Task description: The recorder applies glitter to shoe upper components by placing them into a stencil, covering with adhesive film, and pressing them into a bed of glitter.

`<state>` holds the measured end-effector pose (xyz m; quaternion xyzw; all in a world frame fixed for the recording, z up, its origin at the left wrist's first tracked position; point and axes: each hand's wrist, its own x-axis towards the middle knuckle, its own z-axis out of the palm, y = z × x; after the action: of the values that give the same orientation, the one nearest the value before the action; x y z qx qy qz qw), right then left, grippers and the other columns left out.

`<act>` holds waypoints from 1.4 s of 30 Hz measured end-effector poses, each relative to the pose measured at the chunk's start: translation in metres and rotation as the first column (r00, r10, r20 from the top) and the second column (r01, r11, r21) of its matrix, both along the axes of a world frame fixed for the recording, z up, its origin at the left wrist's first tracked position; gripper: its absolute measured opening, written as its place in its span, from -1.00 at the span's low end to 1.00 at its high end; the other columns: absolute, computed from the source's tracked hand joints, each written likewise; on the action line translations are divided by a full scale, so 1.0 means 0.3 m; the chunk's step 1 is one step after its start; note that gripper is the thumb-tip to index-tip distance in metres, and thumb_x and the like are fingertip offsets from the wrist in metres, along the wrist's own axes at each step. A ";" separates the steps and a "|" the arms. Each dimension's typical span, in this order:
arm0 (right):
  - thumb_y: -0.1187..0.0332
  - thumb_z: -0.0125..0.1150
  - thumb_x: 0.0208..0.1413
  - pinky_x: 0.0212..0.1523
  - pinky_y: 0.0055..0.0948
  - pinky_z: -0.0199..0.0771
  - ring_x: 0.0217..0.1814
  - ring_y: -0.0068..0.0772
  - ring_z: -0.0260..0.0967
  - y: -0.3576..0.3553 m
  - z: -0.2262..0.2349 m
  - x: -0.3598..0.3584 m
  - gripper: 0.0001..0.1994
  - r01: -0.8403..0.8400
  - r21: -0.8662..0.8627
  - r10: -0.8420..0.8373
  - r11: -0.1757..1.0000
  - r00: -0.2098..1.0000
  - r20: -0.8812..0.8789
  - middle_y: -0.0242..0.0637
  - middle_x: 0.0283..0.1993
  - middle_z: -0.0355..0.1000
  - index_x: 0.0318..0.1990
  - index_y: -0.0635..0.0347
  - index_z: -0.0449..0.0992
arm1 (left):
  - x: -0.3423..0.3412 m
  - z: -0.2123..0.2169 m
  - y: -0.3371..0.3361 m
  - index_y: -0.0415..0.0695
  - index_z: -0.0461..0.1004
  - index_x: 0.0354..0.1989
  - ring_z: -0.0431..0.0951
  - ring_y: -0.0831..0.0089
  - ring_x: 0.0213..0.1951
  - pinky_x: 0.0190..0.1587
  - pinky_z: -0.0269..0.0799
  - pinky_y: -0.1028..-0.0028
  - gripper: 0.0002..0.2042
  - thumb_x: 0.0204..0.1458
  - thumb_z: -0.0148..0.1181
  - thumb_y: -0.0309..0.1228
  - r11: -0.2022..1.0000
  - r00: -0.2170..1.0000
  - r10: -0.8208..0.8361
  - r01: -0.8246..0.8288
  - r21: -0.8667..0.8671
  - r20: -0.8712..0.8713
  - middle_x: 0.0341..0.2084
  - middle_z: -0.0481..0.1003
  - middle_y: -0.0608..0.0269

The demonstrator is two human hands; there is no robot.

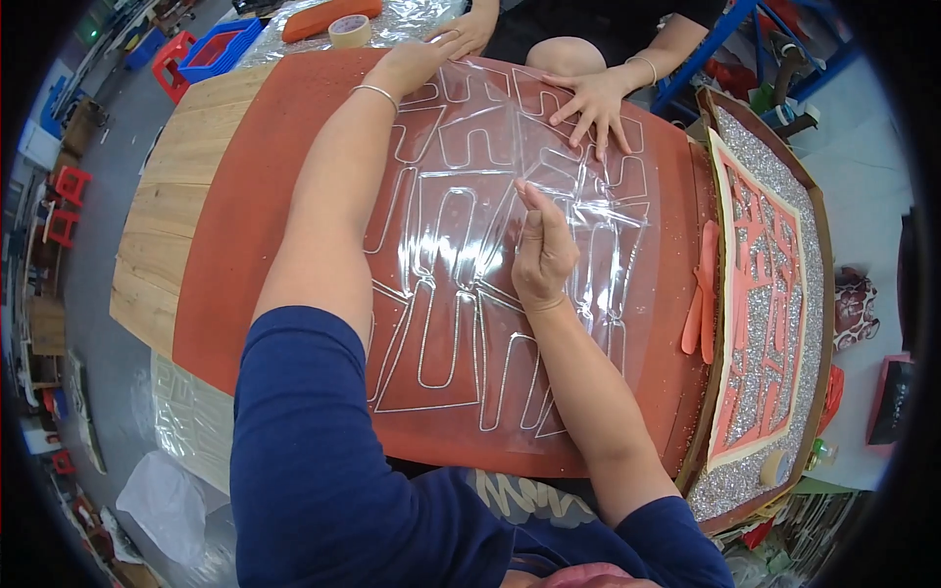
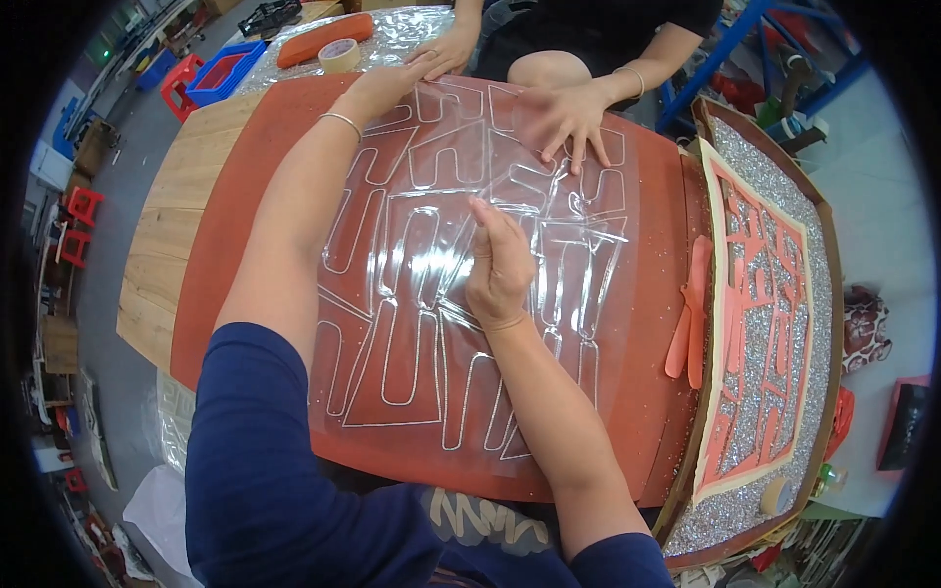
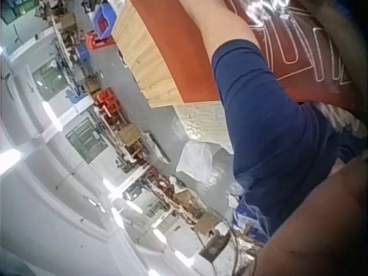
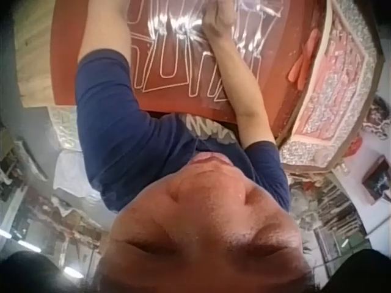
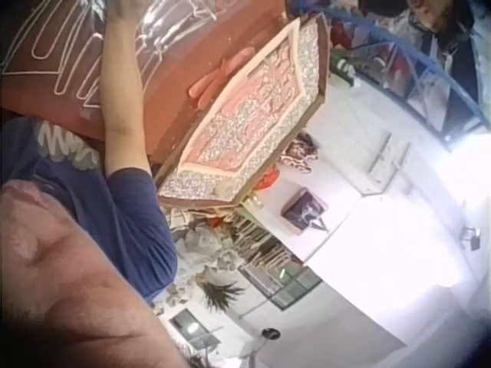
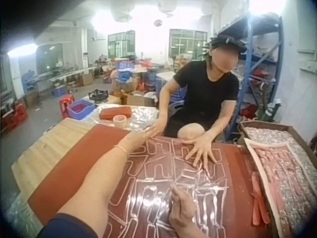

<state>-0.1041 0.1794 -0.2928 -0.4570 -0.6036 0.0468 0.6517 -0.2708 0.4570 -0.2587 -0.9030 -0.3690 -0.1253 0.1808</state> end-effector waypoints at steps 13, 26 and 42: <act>0.57 0.00 0.16 -0.17 -0.49 0.45 -0.14 -0.29 0.47 -0.012 0.007 -0.016 -0.78 -0.025 -0.111 0.021 0.994 0.999 -0.043 -0.18 -0.11 0.52 -0.06 0.35 0.48 | -0.090 0.007 0.071 -0.20 0.47 -0.13 0.49 0.22 -0.04 -0.03 0.43 0.33 -0.76 0.01 0.06 -0.46 0.983 0.905 -0.183 0.155 -0.103 -0.384 -0.15 0.49 0.16; 0.55 0.00 0.18 -0.11 -0.44 0.45 -0.09 -0.27 0.46 -0.007 -0.005 -0.008 -0.79 0.016 -0.091 -0.010 0.996 0.997 0.074 -0.17 -0.12 0.53 -0.07 0.35 0.48 | -0.138 -0.127 0.085 -0.16 0.51 -0.27 0.53 0.31 -0.17 0.04 0.31 0.33 -0.83 0.03 0.01 -0.41 0.925 0.976 -0.134 0.185 0.331 -0.172 -0.20 0.48 0.22; 0.44 0.05 0.09 0.01 -0.24 0.42 -0.07 -0.11 0.46 -0.047 -0.002 -0.036 -0.83 0.150 -0.179 -0.001 0.972 0.769 0.639 -0.17 -0.17 0.51 -0.17 0.14 0.49 | -0.065 -0.119 -0.264 -0.05 0.55 -0.39 0.45 0.36 -0.17 -0.03 0.16 0.18 -0.83 0.01 -0.02 -0.39 0.866 0.963 0.270 -0.248 0.434 0.012 -0.32 0.52 0.24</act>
<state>-0.1147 0.1653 -0.2932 -0.5389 -0.7600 -0.0700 0.3566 -0.2903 0.3779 -0.2944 -0.7853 -0.4454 -0.1562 0.4006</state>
